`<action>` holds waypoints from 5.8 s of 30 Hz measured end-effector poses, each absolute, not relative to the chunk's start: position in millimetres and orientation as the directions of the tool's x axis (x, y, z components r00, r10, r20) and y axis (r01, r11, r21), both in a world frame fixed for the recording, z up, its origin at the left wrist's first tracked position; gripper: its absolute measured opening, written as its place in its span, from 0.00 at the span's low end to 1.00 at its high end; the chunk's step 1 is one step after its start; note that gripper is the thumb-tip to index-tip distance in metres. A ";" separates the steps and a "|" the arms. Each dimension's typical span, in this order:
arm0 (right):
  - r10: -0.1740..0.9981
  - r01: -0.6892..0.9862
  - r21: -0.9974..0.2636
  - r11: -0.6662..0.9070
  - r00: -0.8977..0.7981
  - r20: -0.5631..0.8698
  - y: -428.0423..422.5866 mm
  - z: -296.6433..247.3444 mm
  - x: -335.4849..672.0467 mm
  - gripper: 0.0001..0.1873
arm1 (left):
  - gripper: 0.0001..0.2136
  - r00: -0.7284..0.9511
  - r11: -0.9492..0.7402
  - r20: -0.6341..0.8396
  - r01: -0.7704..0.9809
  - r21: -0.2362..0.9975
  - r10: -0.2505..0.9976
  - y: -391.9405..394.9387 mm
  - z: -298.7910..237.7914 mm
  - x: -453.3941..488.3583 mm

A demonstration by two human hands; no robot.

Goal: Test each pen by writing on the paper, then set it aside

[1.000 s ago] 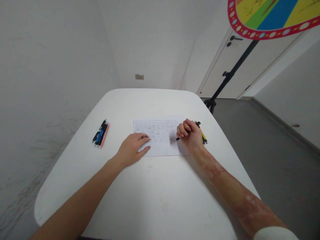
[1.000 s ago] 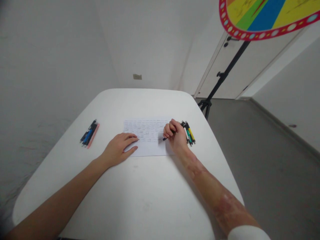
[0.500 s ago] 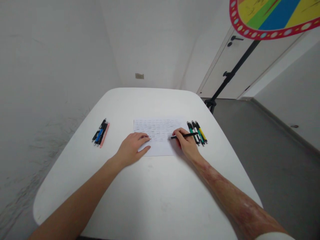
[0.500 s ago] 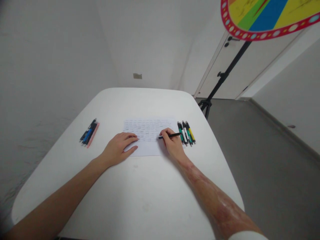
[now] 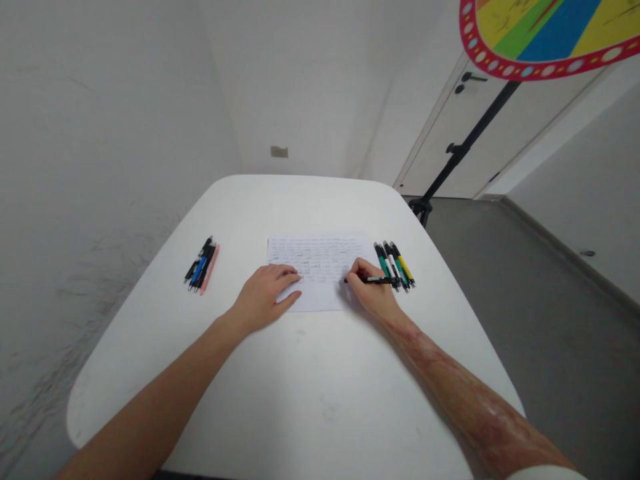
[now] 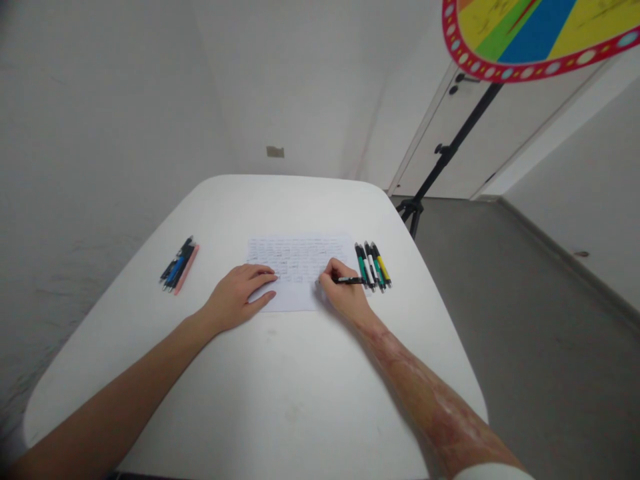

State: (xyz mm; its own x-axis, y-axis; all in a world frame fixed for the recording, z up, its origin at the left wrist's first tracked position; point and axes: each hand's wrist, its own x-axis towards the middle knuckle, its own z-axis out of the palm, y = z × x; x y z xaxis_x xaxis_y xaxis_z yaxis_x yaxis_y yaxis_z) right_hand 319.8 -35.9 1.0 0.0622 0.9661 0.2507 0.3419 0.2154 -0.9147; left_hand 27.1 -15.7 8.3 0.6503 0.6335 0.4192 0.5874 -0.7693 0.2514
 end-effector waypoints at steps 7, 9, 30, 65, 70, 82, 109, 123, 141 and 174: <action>0.971 0.366 -0.905 0.218 0.012 0.239 -33.7 -4.0 321.7 0.11 | 0.13 0.652 -0.767 0.409 0.588 0.258 0.638 -15.5 8.2 26.7; 0.971 0.374 -0.903 0.213 0.023 0.238 -33.5 -4.3 322.0 0.10 | 0.13 0.652 -0.763 0.402 0.590 0.264 0.643 -15.7 8.4 26.6; 0.963 0.395 -0.890 0.226 0.050 0.267 -35.0 -1.3 321.1 0.11 | 0.13 0.652 -0.759 0.394 0.596 0.262 0.648 -16.1 8.2 26.4; 0.949 0.418 -0.885 0.204 0.139 0.284 -38.4 5.8 316.2 0.13 | 0.14 0.651 -0.757 0.388 0.592 0.277 0.652 -15.6 7.3 24.9; 0.948 0.434 -0.878 0.200 0.141 0.286 -38.8 5.4 316.4 0.13 | 0.14 0.654 -0.761 0.393 0.590 0.270 0.646 -15.0 6.6 25.0; 0.944 0.454 -0.866 0.209 0.137 0.300 -40.0 5.1 316.4 0.14 | 0.14 0.652 -0.762 0.399 0.591 0.265 0.645 -16.1 8.5 25.3; 0.974 0.078 -0.983 0.169 -0.167 0.154 -41.5 22.6 359.3 0.37 | 0.16 0.721 -0.790 0.323 0.562 0.246 0.613 -12.1 12.8 11.1; 0.865 0.827 -0.372 0.422 -0.246 0.437 -30.9 14.8 399.0 0.38 | 0.16 0.725 -0.794 0.327 0.579 0.188 0.606 -11.5 12.2 3.0; 0.838 0.882 -0.242 0.405 -0.251 0.485 -29.6 11.3 387.9 0.25 | 0.14 0.546 -0.637 0.394 0.757 0.147 0.739 -8.5 28.0 -6.1; 0.764 0.759 -0.394 0.519 -0.206 0.611 -32.5 25.0 372.5 0.11 | 0.16 0.066 -0.097 0.275 0.990 0.099 0.959 -11.0 55.9 -24.2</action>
State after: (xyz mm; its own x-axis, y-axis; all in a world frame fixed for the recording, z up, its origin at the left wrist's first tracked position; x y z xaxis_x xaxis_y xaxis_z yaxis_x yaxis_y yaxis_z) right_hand 372.5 -32.5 25.0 -0.2056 0.7644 0.6111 0.7588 0.5188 -0.3937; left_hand -24.2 -11.0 55.9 0.0660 0.9591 0.2754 0.9904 -0.0965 0.0986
